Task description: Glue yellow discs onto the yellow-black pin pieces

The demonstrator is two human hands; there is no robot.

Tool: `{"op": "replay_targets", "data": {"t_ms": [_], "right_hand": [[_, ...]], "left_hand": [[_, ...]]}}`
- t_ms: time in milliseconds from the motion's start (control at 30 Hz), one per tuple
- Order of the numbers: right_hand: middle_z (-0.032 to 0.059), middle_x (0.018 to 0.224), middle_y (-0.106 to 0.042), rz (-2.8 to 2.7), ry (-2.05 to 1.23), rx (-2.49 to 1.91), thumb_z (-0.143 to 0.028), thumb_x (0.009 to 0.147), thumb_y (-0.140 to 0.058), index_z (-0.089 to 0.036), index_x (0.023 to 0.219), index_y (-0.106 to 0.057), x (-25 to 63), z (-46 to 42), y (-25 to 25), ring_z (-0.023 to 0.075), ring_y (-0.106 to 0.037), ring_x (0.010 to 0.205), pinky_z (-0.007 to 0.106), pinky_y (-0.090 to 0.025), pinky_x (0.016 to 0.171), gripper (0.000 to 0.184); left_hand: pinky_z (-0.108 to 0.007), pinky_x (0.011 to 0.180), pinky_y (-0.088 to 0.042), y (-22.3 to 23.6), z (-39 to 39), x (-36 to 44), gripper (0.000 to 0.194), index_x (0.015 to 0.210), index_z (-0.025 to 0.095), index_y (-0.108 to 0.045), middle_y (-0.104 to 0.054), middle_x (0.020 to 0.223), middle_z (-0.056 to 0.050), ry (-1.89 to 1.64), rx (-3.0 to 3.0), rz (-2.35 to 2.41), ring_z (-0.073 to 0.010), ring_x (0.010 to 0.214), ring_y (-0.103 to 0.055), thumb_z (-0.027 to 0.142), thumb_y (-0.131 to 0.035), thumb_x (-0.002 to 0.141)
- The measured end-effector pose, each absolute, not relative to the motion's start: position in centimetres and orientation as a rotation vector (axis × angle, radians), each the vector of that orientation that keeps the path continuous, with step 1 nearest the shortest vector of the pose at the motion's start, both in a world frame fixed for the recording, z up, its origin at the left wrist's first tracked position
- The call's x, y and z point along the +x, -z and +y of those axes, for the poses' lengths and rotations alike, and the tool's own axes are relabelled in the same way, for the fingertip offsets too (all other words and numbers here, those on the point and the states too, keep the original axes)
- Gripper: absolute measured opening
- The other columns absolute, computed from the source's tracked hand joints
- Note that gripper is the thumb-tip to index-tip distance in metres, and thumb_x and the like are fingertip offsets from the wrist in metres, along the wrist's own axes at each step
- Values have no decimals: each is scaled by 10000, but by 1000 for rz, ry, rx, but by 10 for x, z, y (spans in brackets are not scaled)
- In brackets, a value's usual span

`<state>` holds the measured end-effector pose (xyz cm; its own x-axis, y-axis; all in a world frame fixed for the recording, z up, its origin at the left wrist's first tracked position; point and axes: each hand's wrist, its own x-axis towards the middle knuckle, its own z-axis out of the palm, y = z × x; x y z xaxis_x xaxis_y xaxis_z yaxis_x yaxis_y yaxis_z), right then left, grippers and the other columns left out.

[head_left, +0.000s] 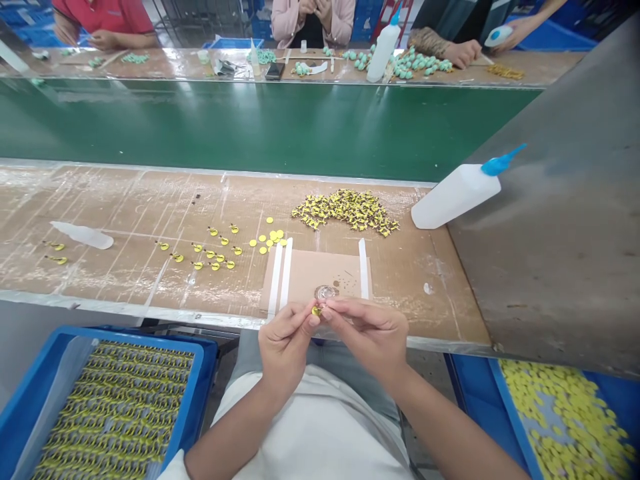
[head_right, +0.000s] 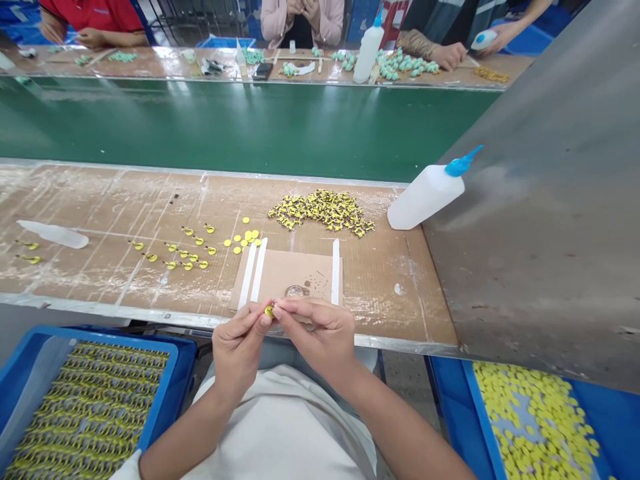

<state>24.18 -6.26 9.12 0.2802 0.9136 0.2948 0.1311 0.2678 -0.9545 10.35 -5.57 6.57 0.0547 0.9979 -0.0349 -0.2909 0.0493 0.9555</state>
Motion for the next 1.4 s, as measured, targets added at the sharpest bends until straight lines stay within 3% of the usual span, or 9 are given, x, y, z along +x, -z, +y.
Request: {"op": "replay_targets", "data": {"t_ms": [167, 367, 533, 700, 967, 1067, 1233, 1400], "right_hand": [[25, 881, -792, -1154, -762, -1226, -156, 777, -807, -260, 898, -803, 242, -63, -95, 193, -759, 784, 302, -656, 733, 159], [42, 894, -785, -1184, -769, -1247, -185, 800, -788, -246, 881, -795, 241, -60, -101, 203, -749, 833, 339, -637, 813, 101], [51, 839, -778, -1052, -962, -1256, -242, 783, -808, -211, 852, -789, 236, -59, -103, 194, -748, 742, 292, -656, 679, 78], [51, 815, -780, -831, -1265, -1154, -290, 746, -845, -195, 841, -777, 233, -57, -101, 202, -756, 735, 312, -668, 689, 150], [31, 729, -767, -704, -1382, -1142, -287, 698, -877, -194, 782, -772, 230, -51, -107, 157, -734, 655, 248, -643, 642, 164], [23, 731, -770, -676, -1444, -1117, -284, 688, -886, -201, 779, -776, 229, -49, -109, 144, -734, 656, 229, -634, 651, 165], [43, 726, -775, -656, -1593, -1097, -298, 644, -913, -192, 753, -789, 227, -45, -110, 176, -748, 658, 289, -652, 686, 195], [54, 720, -774, -626, -1664, -1111, -273, 612, -932, -191, 726, -795, 225, -41, -109, 159, -741, 638, 235, -632, 654, 196]], "left_hand": [[-294, 766, -593, -67, -53, 101, 231, 1056, 259, -790, -747, 861, -63, -1224, 956, 948, -174, 811, -692, 266, -763, 827], [-363, 851, -622, -68, -51, 102, 217, 1027, 247, -801, -773, 1045, -96, -1203, 840, 938, -247, 973, -726, 311, -767, 823], [-384, 821, -643, -65, -49, 99, 232, 968, 238, -815, -784, 1027, -107, -1201, 713, 898, -275, 964, -742, 344, -820, 761], [-353, 768, -648, -63, -48, 95, 239, 946, 230, -819, -784, 1005, -113, -1194, 688, 878, -257, 895, -753, 356, -833, 743], [-341, 788, -639, -59, -49, 91, 187, 963, 214, -815, -780, 1005, -111, -1204, 747, 851, -250, 940, -741, 331, -761, 828], [-337, 751, -642, -59, -48, 89, 167, 944, 220, -815, -781, 961, -96, -1209, 734, 828, -236, 892, -743, 322, -769, 819], [-301, 704, -628, -59, -44, 85, 128, 847, 230, -817, -770, 817, -60, -1282, 746, 811, -195, 770, -736, 319, -828, 755], [-232, 657, -582, -58, -42, 76, 88, 838, 243, -819, -758, 765, -44, -1341, 828, 763, -148, 708, -711, 259, -834, 752]]}}
